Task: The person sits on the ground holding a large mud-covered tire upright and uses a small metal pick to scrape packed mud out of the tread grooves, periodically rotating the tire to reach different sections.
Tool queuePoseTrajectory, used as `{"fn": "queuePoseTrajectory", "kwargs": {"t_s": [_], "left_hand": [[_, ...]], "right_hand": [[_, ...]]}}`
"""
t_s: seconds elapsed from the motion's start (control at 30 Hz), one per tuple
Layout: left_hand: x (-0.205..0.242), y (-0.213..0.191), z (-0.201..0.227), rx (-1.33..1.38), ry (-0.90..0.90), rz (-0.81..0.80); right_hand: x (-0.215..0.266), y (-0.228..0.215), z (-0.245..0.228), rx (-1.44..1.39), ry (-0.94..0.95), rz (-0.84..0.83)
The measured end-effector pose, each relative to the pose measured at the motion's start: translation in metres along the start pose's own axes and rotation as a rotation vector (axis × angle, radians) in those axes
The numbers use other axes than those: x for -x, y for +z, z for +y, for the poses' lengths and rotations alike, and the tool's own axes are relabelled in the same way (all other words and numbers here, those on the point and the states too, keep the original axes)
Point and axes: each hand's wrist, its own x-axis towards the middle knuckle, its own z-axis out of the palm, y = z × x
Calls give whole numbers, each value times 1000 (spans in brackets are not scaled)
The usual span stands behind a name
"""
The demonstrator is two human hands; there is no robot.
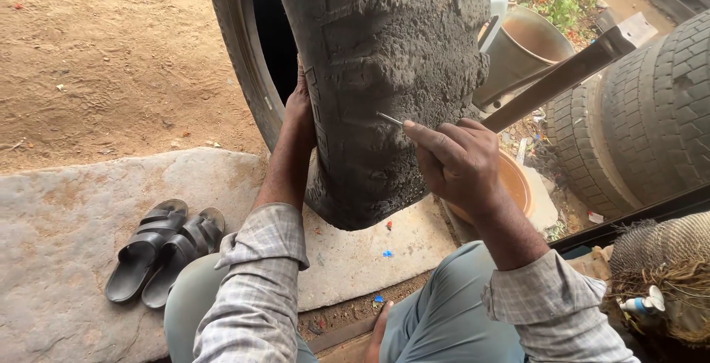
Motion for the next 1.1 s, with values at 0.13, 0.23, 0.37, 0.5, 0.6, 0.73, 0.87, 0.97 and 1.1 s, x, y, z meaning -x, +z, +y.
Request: {"fn": "queuePoseTrajectory", "kwargs": {"t_s": [0.13, 0.23, 0.37, 0.5, 0.6, 0.73, 0.87, 0.97, 1.1], "left_hand": [[1, -1, 0, -6, 16, -12], [4, 0, 0, -6, 17, 12], [2, -1, 0, -9, 22, 30], [1, 0, -1, -39, 9, 55], [3, 1, 0, -50, 10, 70], [5, 1, 1, -82, 17, 83], [-1, -4, -3, -91, 38, 67], [-5, -4, -4, -98, 21, 85], [-6, -5, -3, -82, -16, 130]], "right_hand": [[1, 3, -1, -6, 10, 21], [2, 6, -3, -48, 48, 51], [2, 7, -8, -97, 89, 69], [9, 10, -12, -152, 167, 98], [18, 11, -15, -202, 240, 125], [29, 13, -15, -272, 385, 148], [25, 10, -20, -289, 415, 143], [15, -3, -25, -268, 349, 120], [-13, -40, -51, -18, 331, -59]]}}
